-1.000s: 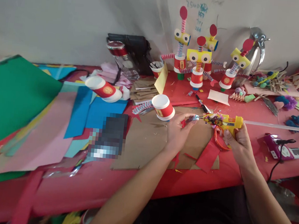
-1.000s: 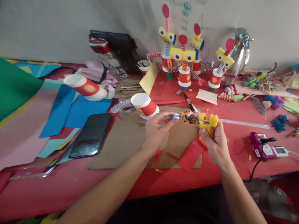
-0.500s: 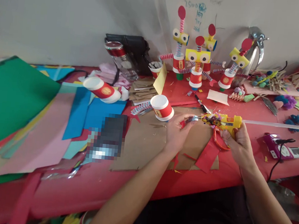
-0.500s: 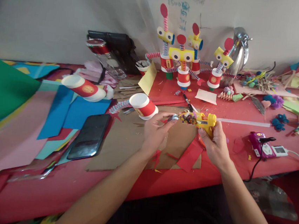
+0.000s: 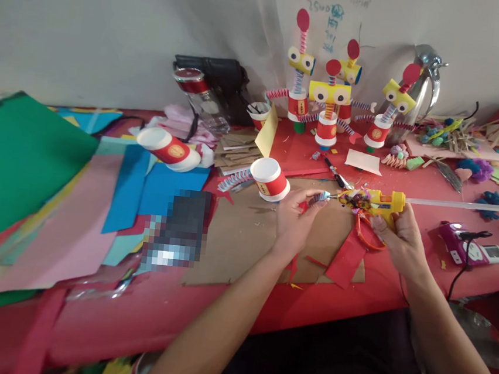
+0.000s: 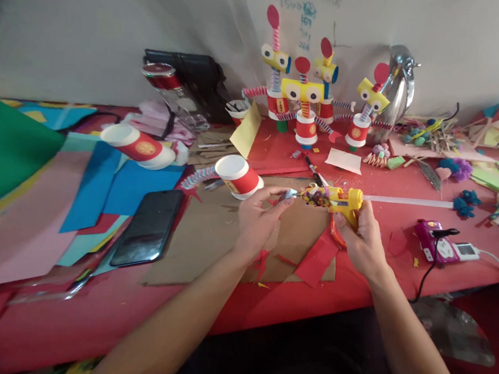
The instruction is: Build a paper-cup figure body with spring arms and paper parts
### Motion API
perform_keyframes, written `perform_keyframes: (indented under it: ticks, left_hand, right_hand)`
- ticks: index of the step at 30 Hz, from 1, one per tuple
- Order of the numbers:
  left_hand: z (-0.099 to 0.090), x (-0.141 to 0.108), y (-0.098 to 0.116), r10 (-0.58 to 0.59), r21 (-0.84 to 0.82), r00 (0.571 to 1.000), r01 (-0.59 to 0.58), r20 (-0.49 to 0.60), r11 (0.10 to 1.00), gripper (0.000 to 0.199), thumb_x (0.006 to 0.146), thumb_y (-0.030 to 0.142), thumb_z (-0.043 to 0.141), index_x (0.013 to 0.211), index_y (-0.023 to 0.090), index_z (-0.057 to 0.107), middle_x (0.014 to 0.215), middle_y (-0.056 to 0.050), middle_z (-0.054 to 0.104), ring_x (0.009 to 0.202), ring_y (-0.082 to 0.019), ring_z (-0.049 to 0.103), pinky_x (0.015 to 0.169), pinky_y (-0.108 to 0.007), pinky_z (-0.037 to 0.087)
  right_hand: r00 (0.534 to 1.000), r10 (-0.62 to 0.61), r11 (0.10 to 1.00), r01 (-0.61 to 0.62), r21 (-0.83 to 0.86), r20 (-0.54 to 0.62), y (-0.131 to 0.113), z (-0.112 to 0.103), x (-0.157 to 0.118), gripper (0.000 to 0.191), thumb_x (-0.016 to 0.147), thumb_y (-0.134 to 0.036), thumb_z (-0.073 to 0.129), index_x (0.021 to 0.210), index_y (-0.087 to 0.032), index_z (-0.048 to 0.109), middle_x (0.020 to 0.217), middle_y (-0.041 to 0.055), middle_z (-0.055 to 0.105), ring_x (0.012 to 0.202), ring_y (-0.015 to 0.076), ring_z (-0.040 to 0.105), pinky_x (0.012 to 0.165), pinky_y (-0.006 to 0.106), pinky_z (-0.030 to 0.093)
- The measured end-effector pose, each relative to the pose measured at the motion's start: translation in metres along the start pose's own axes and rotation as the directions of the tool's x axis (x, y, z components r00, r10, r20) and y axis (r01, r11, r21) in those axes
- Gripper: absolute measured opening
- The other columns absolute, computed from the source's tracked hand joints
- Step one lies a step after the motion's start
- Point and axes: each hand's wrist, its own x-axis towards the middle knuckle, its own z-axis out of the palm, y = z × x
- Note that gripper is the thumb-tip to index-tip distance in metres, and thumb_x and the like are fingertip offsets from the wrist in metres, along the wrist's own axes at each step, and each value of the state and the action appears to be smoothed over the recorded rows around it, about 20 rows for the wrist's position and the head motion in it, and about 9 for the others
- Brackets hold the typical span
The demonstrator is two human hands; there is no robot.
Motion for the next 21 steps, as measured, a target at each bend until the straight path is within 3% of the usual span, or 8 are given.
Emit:
perform_keyframes:
  ticks: [9, 12, 14, 16, 18, 21]
  left_hand:
    - [0.001, 0.000, -0.003, -0.030, -0.015, 1.000, 0.030, -0.005, 0.999, 0.009, 0.081, 0.028, 0.075, 0.089, 0.025, 0.077, 0.090, -0.002, 0.078, 0.088, -0.020, 0.072, 0.084, -0.037, 0.058]
    - [0.001, 0.000, -0.004, -0.039, -0.079, 0.999, 0.037, -0.024, 0.996, 0.009, 0.080, 0.030, 0.076, 0.089, 0.026, 0.076, 0.090, -0.002, 0.078, 0.088, -0.020, 0.072, 0.085, -0.037, 0.058]
    - [0.001, 0.001, -0.004, -0.037, -0.112, 0.998, 0.032, -0.041, 0.993, 0.010, 0.079, 0.029, 0.077, 0.088, 0.027, 0.077, 0.093, -0.001, 0.078, 0.091, -0.019, 0.071, 0.089, -0.038, 0.057]
    - [0.000, 0.001, -0.004, -0.054, -0.149, 0.997, 0.047, -0.047, 0.988, 0.010, 0.077, 0.027, 0.078, 0.087, 0.027, 0.077, 0.095, -0.001, 0.077, 0.092, -0.019, 0.069, 0.089, -0.038, 0.056]
    - [0.000, 0.002, -0.004, -0.096, -0.227, 0.995, 0.088, -0.026, 0.970, 0.011, 0.075, 0.028, 0.079, 0.085, 0.027, 0.076, 0.094, -0.002, 0.076, 0.089, -0.018, 0.068, 0.085, -0.036, 0.057]
    - [0.000, 0.005, -0.006, -0.134, -0.376, 0.990, 0.141, 0.045, 0.916, 0.012, 0.076, 0.033, 0.079, 0.085, 0.026, 0.076, 0.086, -0.001, 0.075, 0.078, -0.016, 0.068, 0.077, -0.035, 0.059]
  right_hand:
    - [1.000, -0.003, 1.000, 0.003, -0.008, -0.013, 0.000, -0.002, 0.001, 0.016, 0.089, -0.035, 0.066, 0.098, -0.029, 0.054, 0.077, -0.0039, 0.058, 0.064, 0.0134, 0.052, 0.056, 0.028, 0.043]
    - [0.999, 0.029, 0.999, -0.028, 0.027, -0.045, 0.001, -0.012, 0.012, 0.024, 0.085, -0.041, 0.069, 0.099, -0.028, 0.054, 0.074, -0.0041, 0.058, 0.056, 0.0122, 0.050, 0.050, 0.027, 0.041]
    - [0.991, 0.109, 0.994, -0.108, 0.007, -0.073, 0.007, -0.023, 0.027, 0.031, 0.081, -0.047, 0.070, 0.098, -0.026, 0.054, 0.066, -0.0055, 0.055, 0.048, 0.0113, 0.047, 0.045, 0.026, 0.038]
    - [0.957, 0.239, 0.959, -0.259, -0.116, -0.162, 0.017, -0.036, 0.046, 0.032, 0.080, -0.051, 0.067, 0.088, -0.024, 0.052, 0.060, -0.0063, 0.051, 0.046, 0.0119, 0.049, 0.046, 0.026, 0.040]
    - [0.903, 0.355, 0.845, -0.420, -0.331, -0.241, 0.028, -0.051, 0.066, 0.029, 0.083, -0.050, 0.061, 0.080, -0.023, 0.051, 0.065, -0.0031, 0.055, 0.053, 0.0131, 0.057, 0.053, 0.027, 0.045]
    - [0.871, 0.391, 0.724, -0.490, -0.486, -0.296, 0.039, -0.068, 0.086, 0.027, 0.082, -0.041, 0.063, 0.066, -0.022, 0.052, 0.064, 0.0031, 0.059, 0.066, 0.0221, 0.064, 0.062, 0.033, 0.048]
